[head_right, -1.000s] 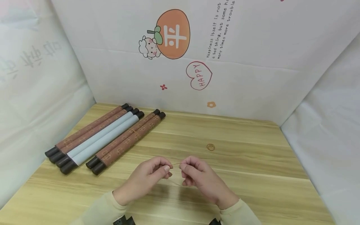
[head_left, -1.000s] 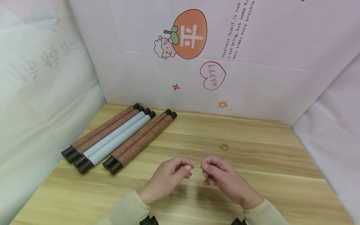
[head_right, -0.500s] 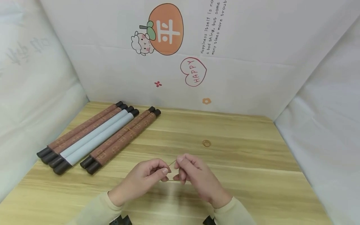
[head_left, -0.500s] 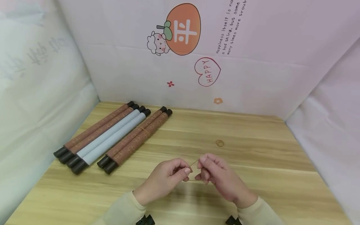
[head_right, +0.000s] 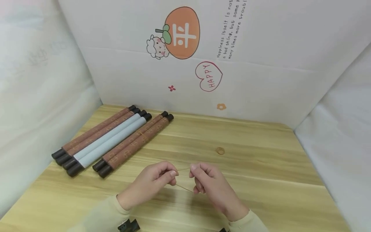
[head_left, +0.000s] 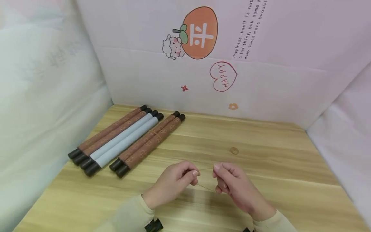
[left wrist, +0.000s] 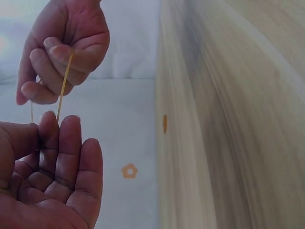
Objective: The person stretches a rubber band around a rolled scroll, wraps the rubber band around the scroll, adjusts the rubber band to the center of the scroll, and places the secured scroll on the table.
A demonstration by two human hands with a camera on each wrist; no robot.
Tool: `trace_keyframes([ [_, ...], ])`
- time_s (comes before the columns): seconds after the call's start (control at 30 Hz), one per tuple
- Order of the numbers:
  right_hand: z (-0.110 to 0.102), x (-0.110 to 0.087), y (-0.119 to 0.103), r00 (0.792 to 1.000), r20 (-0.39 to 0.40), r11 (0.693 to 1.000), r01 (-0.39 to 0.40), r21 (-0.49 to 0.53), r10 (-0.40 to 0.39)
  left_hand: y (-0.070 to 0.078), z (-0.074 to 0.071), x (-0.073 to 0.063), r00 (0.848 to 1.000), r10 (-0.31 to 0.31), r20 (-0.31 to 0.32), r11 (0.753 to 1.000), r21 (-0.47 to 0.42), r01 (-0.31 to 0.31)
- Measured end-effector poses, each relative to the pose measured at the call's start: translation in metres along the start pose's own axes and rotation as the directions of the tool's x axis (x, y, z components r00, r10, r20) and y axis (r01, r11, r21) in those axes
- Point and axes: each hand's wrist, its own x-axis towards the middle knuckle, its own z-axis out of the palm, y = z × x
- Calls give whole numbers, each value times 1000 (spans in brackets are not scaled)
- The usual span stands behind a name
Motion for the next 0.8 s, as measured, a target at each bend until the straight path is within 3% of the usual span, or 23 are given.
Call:
trace_keyframes([
  [0.2, 2, -3, -3, 999, 28, 999, 42, 14, -42, 2, 9, 1, 997, 4, 77, 995, -102, 4],
  [0.33, 4, -4, -3, 996, 46, 997, 69, 40, -71, 1, 9, 1, 997, 11, 78, 993, -116, -2],
  [0.57, 4, -6, 0, 995, 32, 995, 96, 34, -97, -1, 2, 1, 998, -13, 64, 997, -80, 19],
  [0.8, 6, -8, 1, 998, -14, 996, 60, -69, -61, -3, -3, -2, 999, -30, 35, 999, 10, 30],
])
